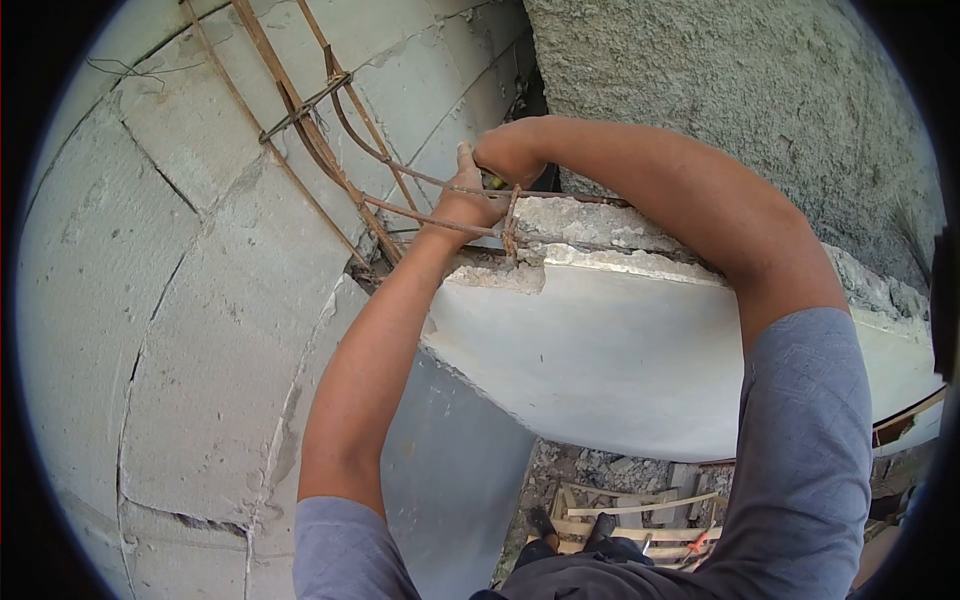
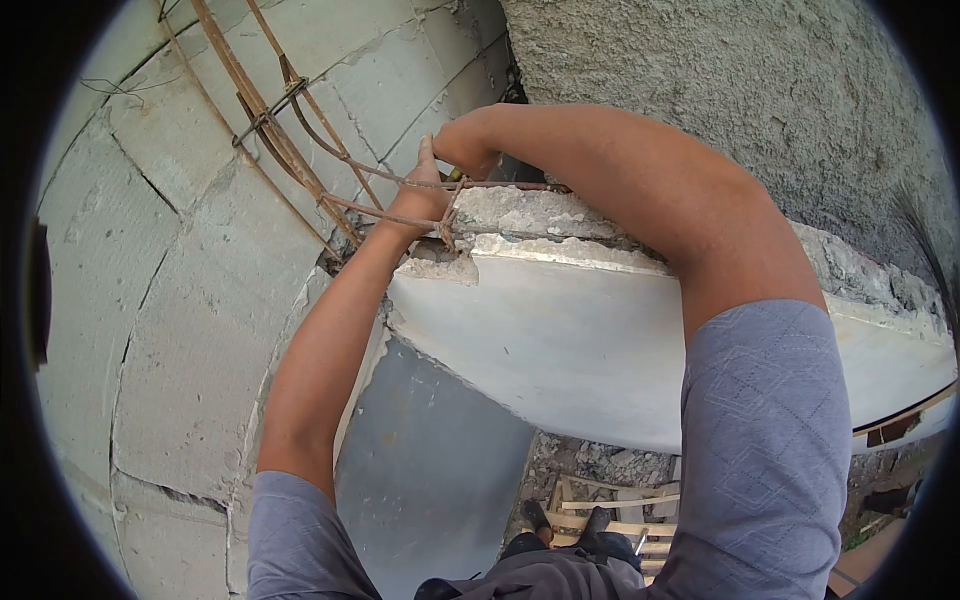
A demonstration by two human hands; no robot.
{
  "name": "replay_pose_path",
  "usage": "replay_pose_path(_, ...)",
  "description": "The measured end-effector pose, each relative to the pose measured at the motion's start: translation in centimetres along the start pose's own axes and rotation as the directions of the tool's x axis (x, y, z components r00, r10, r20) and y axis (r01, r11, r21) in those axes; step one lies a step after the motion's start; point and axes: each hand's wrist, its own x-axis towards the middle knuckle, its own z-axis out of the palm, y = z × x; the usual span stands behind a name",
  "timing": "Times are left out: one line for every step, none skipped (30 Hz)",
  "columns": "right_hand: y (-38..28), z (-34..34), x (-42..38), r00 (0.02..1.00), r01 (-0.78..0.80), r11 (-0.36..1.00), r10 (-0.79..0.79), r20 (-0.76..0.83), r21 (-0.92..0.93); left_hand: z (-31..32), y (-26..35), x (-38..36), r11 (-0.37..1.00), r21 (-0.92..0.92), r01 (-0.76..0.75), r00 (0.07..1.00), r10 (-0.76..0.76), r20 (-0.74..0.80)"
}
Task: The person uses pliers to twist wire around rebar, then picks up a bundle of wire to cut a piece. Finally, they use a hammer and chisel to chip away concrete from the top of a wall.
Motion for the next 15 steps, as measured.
replay_pose_path(0.1, 0.0, -0.1, 1.000, -0.016, 1.000, 0.016, 0.006, 0.006, 0.0, 0.8, 0.5, 0.997, -0.005, 0.073, 0.997, -0.073, -0.007)
replay_pose_path(0.2, 0.1, -0.2, 0.999, -0.032, 0.999, 0.032, 0.013, 0.014, 0.0, 1.2, 1.1, 0.989, -0.012, 0.146, 0.989, -0.146, -0.012)
replay_pose_path(0.3, 0.1, -0.4, 0.999, -0.047, 0.999, 0.046, 0.022, 0.022, 0.5, 0.1, 2.0, 0.999, -0.009, 0.047, 0.999, -0.047, -0.004)
replay_pose_path(0.6, -0.5, -1.2, 0.998, -0.050, 0.999, 0.050, -0.042, -0.004, 0.9, -1.5, 3.1, 0.998, -0.004, -0.057, 0.998, 0.057, 0.005)
replay_pose_path(1.3, -1.1, -2.4, 0.993, -0.056, 0.998, 0.053, -0.103, -0.028, 1.5, -3.0, 4.2, 0.987, -0.002, -0.160, 0.987, 0.161, 0.015)
replay_pose_path(1.8, -1.1, -3.2, 0.986, -0.056, 0.997, 0.047, -0.159, -0.053, 1.2, -3.0, 4.2, 0.993, -0.114, -0.022, 0.994, 0.034, 0.106)
replay_pose_path(3.1, 0.0, -3.3, 0.957, -0.016, 0.989, -0.027, -0.290, -0.147, 0.2, -2.4, 4.3, 0.971, -0.208, 0.121, 0.976, -0.078, 0.205)
replay_pose_path(4.5, 1.2, -3.4, 0.905, 0.004, 0.970, -0.106, -0.411, -0.243, -0.5, -1.7, 4.4, 0.923, -0.281, 0.264, 0.934, -0.172, 0.312)
replay_pose_path(5.0, 1.9, -3.3, 0.834, 0.012, 0.941, -0.195, -0.517, -0.337, -0.4, -1.6, 4.2, 0.891, -0.360, 0.277, 0.929, -0.153, 0.337)
replay_pose_path(5.3, 2.6, -2.7, 0.863, -0.011, 0.936, -0.169, -0.476, -0.353, -0.4, -1.6, 4.2, 0.890, -0.345, 0.297, 0.914, -0.161, 0.372)
replay_pose_path(5.5, 3.3, -2.2, 0.888, -0.037, 0.929, -0.138, -0.438, -0.368, -0.4, -1.5, 4.4, 0.892, -0.326, 0.314, 0.898, -0.168, 0.406)
replay_pose_path(5.1, 3.2, -2.1, 0.912, -0.060, 0.920, -0.107, -0.397, -0.386, -0.7, -1.1, 4.3, 0.892, -0.310, 0.329, 0.882, -0.173, 0.439)
replay_pose_path(4.8, 3.0, -2.1, 0.946, -0.060, 0.944, -0.050, -0.321, -0.325, -0.8, -0.7, 4.0, 0.923, -0.277, 0.265, 0.903, -0.137, 0.407)
replay_pose_path(4.7, 2.5, -2.3, 0.971, -0.067, 0.961, 0.002, -0.237, -0.267, -1.1, -0.3, 3.7, 0.949, -0.245, 0.197, 0.923, -0.096, 0.372)
replay_pose_path(4.3, 1.7, -2.5, 0.988, -0.078, 0.974, 0.046, -0.149, -0.212, -1.2, 0.3, 3.3, 0.969, -0.211, 0.130, 0.941, -0.053, 0.335)
